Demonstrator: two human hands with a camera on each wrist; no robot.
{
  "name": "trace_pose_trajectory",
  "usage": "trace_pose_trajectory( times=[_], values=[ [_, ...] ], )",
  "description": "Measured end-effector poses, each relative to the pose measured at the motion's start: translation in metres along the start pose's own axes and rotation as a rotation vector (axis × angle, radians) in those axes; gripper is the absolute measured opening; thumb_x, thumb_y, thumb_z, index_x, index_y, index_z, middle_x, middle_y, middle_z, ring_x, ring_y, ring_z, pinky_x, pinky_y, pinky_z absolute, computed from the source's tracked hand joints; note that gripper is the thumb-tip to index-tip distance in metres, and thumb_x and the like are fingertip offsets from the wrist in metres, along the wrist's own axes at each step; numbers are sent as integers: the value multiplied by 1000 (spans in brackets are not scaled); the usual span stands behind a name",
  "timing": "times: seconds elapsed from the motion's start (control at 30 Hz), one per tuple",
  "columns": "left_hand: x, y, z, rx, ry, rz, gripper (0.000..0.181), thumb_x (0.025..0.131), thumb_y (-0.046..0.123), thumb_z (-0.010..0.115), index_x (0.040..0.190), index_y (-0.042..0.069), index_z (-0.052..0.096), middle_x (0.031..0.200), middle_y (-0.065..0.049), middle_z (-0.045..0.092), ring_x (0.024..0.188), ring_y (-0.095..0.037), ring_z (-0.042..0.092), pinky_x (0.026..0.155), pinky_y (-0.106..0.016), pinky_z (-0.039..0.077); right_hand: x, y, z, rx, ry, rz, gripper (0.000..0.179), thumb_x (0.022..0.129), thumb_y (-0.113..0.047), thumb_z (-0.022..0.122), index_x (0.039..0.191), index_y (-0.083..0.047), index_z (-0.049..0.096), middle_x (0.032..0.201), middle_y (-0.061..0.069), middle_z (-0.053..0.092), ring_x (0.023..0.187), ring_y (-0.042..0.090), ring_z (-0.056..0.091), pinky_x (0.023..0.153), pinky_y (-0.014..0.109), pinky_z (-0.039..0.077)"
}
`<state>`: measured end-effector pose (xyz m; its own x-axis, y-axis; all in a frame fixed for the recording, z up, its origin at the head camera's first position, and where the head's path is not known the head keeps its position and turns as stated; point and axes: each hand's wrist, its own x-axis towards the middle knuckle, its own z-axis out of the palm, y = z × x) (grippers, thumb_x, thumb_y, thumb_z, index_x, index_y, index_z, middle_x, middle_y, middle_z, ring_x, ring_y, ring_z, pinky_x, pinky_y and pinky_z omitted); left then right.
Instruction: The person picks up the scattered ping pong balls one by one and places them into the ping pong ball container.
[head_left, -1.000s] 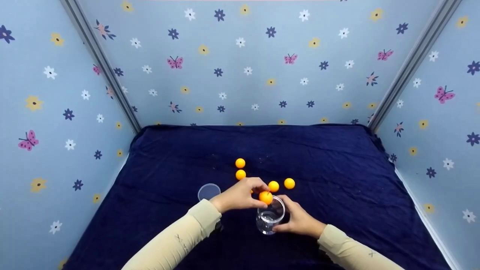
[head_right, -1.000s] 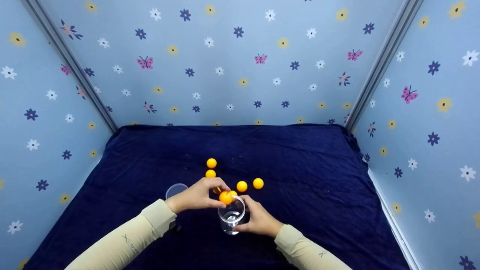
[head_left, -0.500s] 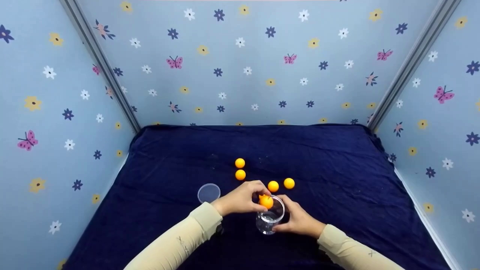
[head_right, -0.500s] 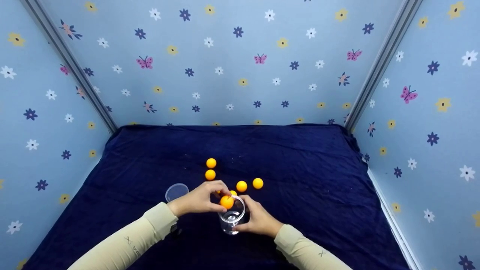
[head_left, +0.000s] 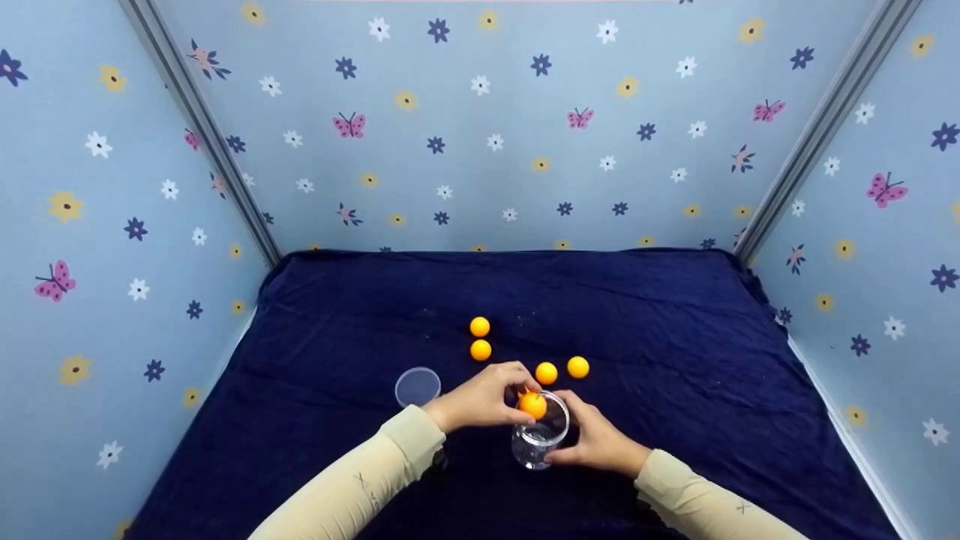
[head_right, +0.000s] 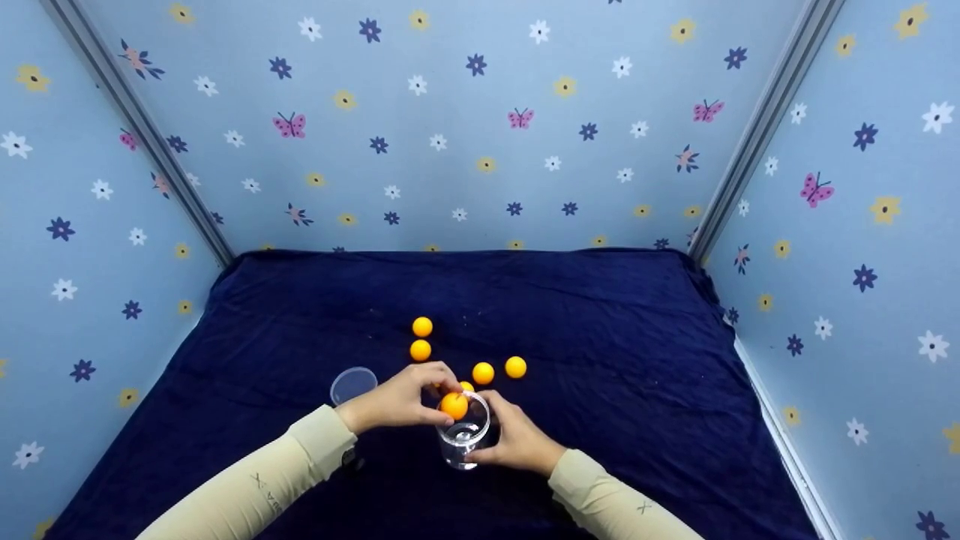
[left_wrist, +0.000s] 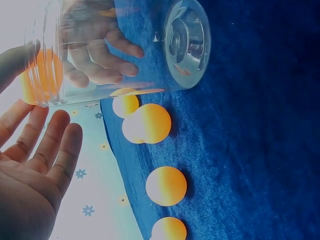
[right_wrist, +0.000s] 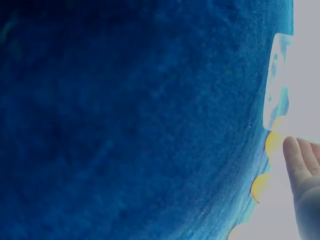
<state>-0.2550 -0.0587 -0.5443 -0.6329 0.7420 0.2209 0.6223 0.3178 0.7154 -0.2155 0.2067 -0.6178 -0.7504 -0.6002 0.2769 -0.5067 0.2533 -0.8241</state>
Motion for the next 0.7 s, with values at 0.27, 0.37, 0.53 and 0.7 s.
trace_pose_trajectory(
  times=[0.27, 0.37, 0.53, 0.7],
  values=[
    [-1, -1, 1, -17, 1, 11, 39, 86, 10, 92, 120, -3, 77, 114, -21, 73, 104, -41, 70, 89, -40, 64, 0, 1, 0, 7, 0, -54, 82, 79, -16, 99, 140, 9, 51, 137, 23, 71, 123, 41, 72, 110, 38, 58],
    [-1, -2, 2, -22, 5, 16, 38, 86, 9, 91, 119, -3, 77, 114, -22, 73, 104, -42, 71, 89, -46, 65, 0, 1, 0, 3, 2, -69, 82, 78, -15, 100, 140, 8, 52, 136, 23, 71, 122, 42, 72, 109, 39, 59],
    [-1, -1, 2, -40, 8, 9, 38, 87, 10, 91, 120, -5, 76, 115, -25, 72, 104, -42, 71, 89, -51, 64, 0, -2, 1, -3, 15, -86, 81, 76, -10, 100, 139, 9, 52, 134, 25, 72, 120, 37, 73, 107, 42, 60],
    [-3, -2, 2, -20, 37, 6, 34, 89, 11, 90, 118, -1, 78, 111, -17, 74, 99, -26, 71, 88, -43, 64, 0, -1, 1, 5, 8, -67, 81, 78, -14, 100, 138, 10, 52, 135, 24, 71, 121, 37, 73, 108, 41, 59]
  ],
)
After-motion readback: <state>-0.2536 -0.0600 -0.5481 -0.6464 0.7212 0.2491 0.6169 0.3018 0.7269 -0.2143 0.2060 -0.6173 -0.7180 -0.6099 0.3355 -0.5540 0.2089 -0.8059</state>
